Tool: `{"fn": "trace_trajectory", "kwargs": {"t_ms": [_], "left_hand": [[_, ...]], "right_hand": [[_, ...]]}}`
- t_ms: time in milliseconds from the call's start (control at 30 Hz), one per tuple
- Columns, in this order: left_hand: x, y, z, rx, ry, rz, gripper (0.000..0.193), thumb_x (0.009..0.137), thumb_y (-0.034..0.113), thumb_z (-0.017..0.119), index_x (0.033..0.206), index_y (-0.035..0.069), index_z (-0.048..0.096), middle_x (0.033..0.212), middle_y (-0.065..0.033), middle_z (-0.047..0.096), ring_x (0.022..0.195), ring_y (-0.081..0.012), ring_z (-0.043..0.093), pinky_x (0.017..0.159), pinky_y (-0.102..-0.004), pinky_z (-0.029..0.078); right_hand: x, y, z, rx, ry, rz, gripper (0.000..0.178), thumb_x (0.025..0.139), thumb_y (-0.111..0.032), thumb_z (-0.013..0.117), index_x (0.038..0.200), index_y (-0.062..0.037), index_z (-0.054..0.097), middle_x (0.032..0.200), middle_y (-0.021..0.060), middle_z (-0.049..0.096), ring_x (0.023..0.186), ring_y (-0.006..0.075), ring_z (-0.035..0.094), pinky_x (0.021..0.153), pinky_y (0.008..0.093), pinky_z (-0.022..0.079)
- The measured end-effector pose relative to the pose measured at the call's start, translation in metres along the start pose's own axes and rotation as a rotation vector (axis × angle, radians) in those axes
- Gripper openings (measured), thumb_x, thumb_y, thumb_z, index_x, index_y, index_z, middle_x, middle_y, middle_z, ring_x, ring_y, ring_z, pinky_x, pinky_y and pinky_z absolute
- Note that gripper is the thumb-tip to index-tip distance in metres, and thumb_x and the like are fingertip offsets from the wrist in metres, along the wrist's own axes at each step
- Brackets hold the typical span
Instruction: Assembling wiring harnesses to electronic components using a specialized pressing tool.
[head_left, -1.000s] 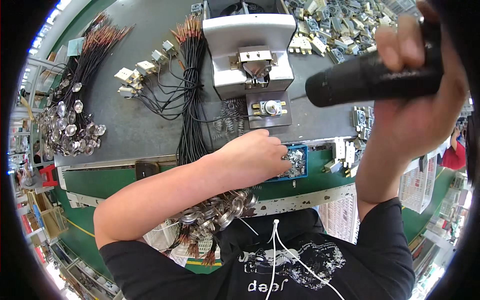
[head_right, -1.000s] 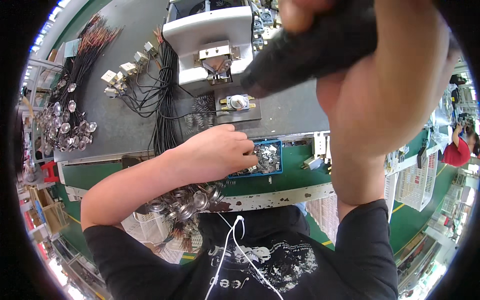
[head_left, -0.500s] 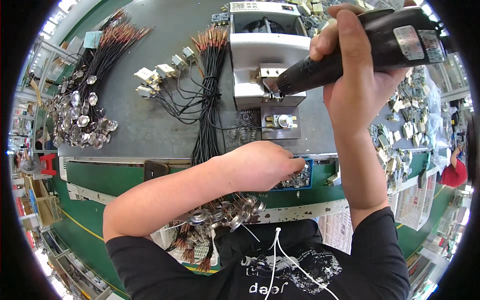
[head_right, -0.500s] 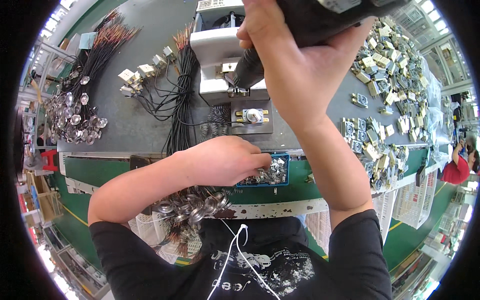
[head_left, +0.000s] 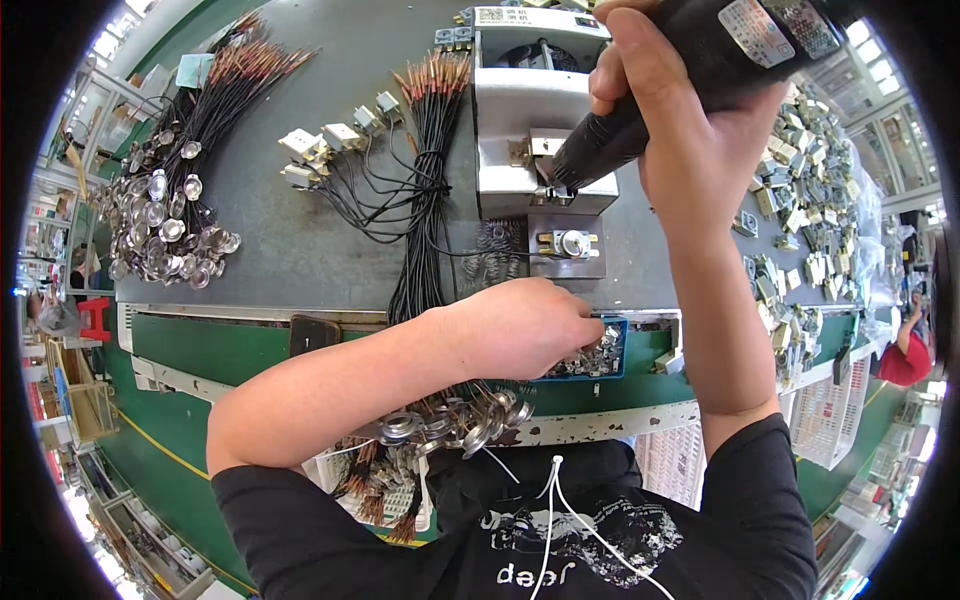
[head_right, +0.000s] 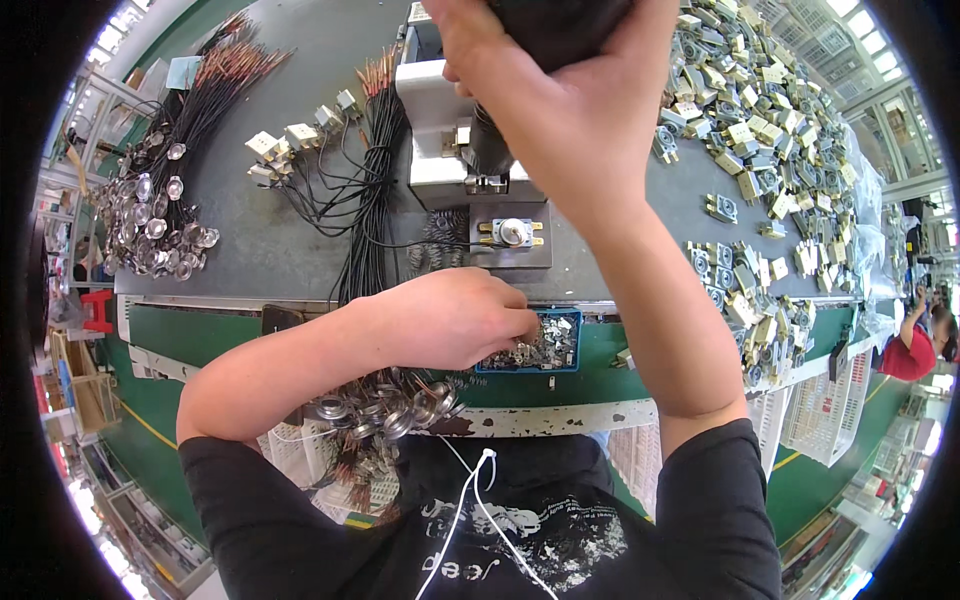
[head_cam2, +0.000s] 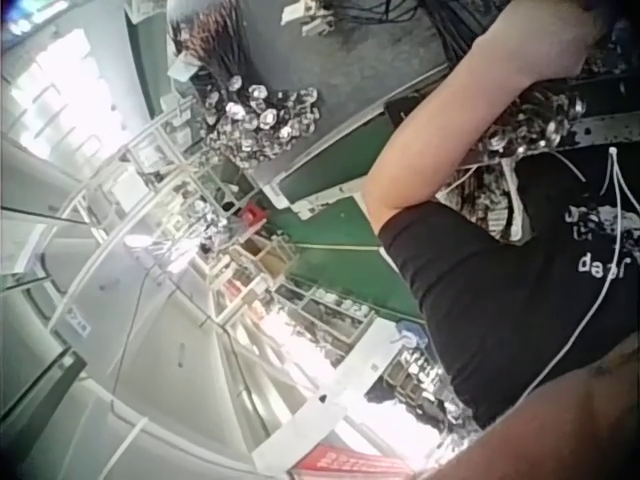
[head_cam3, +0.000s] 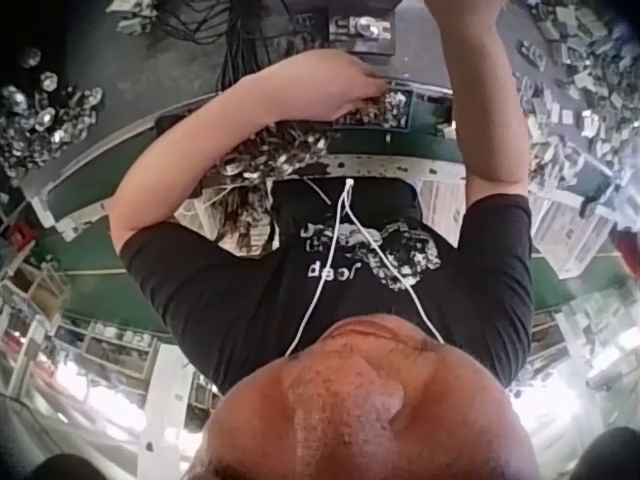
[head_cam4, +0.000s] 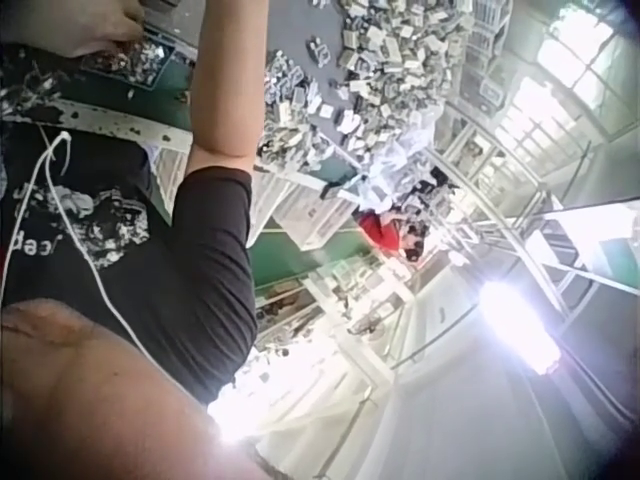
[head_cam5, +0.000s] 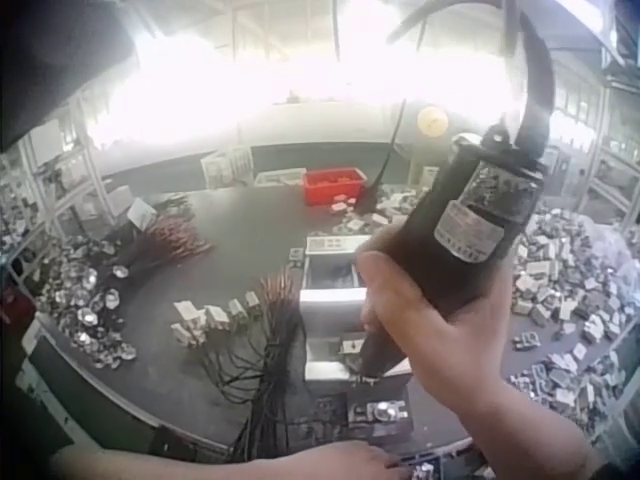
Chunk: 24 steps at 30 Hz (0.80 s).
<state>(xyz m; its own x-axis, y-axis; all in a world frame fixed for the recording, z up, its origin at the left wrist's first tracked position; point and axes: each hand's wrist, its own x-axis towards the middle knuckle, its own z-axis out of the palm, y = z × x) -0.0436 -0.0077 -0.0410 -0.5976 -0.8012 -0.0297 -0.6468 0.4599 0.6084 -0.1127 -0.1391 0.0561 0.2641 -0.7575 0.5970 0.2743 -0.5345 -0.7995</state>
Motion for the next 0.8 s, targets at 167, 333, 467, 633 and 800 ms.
{"fn": "trace_trajectory", "kwargs": {"t_ms": [167,333,467,633,800], "left_hand": [[0.004,0.0,-0.013,0.011,-0.102,-0.003,0.015,0.089,0.02,0.07,0.097,0.007,0.067,0.091,-0.0115,0.067,0.092,-0.034,0.068,0.082,-0.0466,0.054],[-0.001,-0.003,-0.011,0.011,-0.007,0.008,0.017,0.088,0.022,0.071,0.096,0.007,0.067,0.089,-0.0099,0.068,0.09,-0.0327,0.068,0.08,-0.0456,0.055],[-0.005,-0.002,-0.016,0.066,0.093,0.006,0.017,0.088,0.022,0.071,0.094,0.007,0.067,0.087,-0.0088,0.067,0.087,-0.0319,0.068,0.079,-0.0449,0.055],[-0.009,0.001,-0.026,0.075,0.094,-0.022,0.016,0.088,0.022,0.071,0.094,0.008,0.066,0.088,-0.0076,0.068,0.087,-0.0304,0.068,0.08,-0.0438,0.054],[-0.009,-0.001,-0.023,0.113,0.079,-0.024,0.015,0.088,0.021,0.071,0.094,0.009,0.066,0.088,-0.0064,0.067,0.086,-0.0291,0.068,0.079,-0.043,0.054]], "right_hand": [[0.047,0.049,-0.011,0.813,-0.624,-0.364,0.014,0.088,-0.001,0.072,0.1,0.0013,0.066,0.079,0.006,0.067,0.06,0.0133,0.062,0.057,0.027,0.052],[0.013,-0.006,0.011,0.027,0.047,0.024,0.046,0.093,-0.002,0.071,0.131,-0.0016,0.045,0.101,0.0097,0.068,0.073,0.0116,0.066,0.061,0.0232,0.054],[-0.009,-0.016,0.019,0.179,0.042,-0.054,0.046,0.09,0.003,0.071,0.129,-0.0013,0.048,0.099,0.0102,0.07,0.079,0.0139,0.07,0.065,0.0248,0.057],[0.01,-0.016,-0.008,0.215,-0.22,0.234,0.044,0.085,0.001,0.076,0.122,-0.0004,0.054,0.096,0.0093,0.072,0.074,0.0134,0.069,0.063,0.0282,0.057],[0.01,-0.015,-0.001,0.112,-0.15,0.144,0.046,0.088,0.004,0.074,0.126,-0.0012,0.049,0.096,0.0081,0.07,0.072,0.0121,0.067,0.063,0.0272,0.056]]}}
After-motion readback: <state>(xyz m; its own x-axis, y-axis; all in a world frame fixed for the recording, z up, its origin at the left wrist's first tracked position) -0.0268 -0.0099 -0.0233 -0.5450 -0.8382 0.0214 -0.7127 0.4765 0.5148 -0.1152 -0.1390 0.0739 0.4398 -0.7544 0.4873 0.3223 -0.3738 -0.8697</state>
